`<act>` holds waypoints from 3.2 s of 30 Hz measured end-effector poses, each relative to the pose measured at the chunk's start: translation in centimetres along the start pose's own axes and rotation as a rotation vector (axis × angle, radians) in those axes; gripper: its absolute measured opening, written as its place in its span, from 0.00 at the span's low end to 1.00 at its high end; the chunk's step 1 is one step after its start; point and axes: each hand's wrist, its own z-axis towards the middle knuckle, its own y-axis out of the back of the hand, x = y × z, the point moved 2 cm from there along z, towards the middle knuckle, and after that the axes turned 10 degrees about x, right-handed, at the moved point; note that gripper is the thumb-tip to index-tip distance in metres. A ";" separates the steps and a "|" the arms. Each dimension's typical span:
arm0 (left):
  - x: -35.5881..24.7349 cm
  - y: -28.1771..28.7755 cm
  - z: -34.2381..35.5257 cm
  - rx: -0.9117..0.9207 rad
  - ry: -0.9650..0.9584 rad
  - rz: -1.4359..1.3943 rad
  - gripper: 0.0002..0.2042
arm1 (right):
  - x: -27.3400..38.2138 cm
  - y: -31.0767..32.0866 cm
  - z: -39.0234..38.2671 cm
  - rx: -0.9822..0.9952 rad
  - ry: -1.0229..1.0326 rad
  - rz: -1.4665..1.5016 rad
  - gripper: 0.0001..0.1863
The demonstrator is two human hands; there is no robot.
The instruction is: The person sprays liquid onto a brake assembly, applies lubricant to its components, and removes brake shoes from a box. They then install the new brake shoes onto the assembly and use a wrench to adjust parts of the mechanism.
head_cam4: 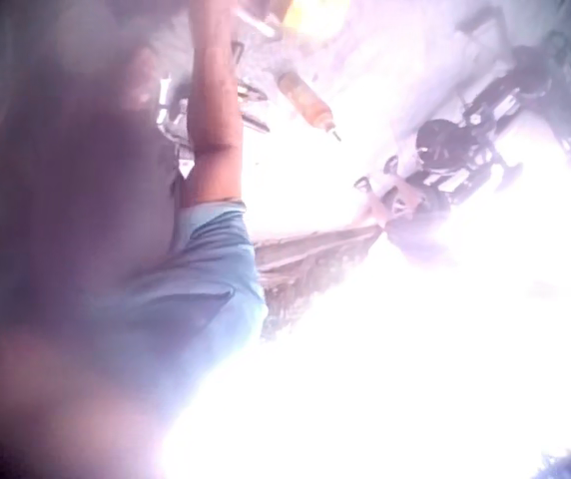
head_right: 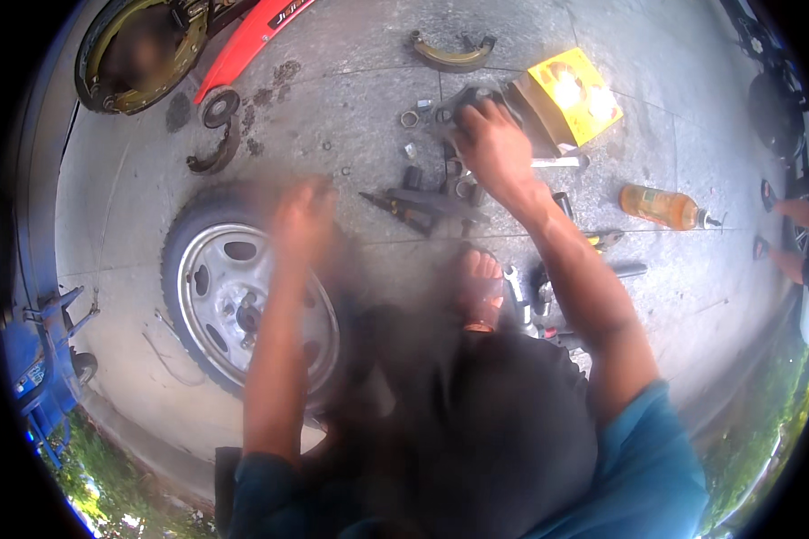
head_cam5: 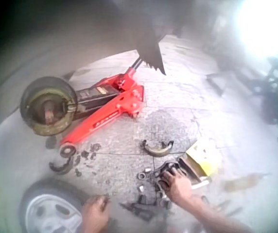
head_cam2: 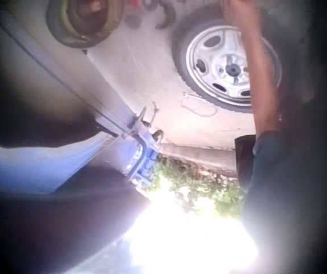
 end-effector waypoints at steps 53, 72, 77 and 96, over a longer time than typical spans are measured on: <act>16.7 8.9 -2.5 0.464 0.055 0.586 0.12 | -3.3 6.2 -9.5 -0.082 -0.541 0.405 0.16; 2.5 -0.4 0.1 0.581 -0.451 0.467 0.15 | -5.1 0.4 -14.0 -0.043 -0.472 0.205 0.20; -0.8 -3.8 0.4 0.542 -0.444 0.411 0.18 | -4.7 -1.1 -7.7 -0.057 -0.197 0.074 0.19; 1.3 -5.3 2.4 0.394 -0.200 0.076 0.17 | -7.8 10.0 -4.1 -0.224 -0.098 -0.134 0.19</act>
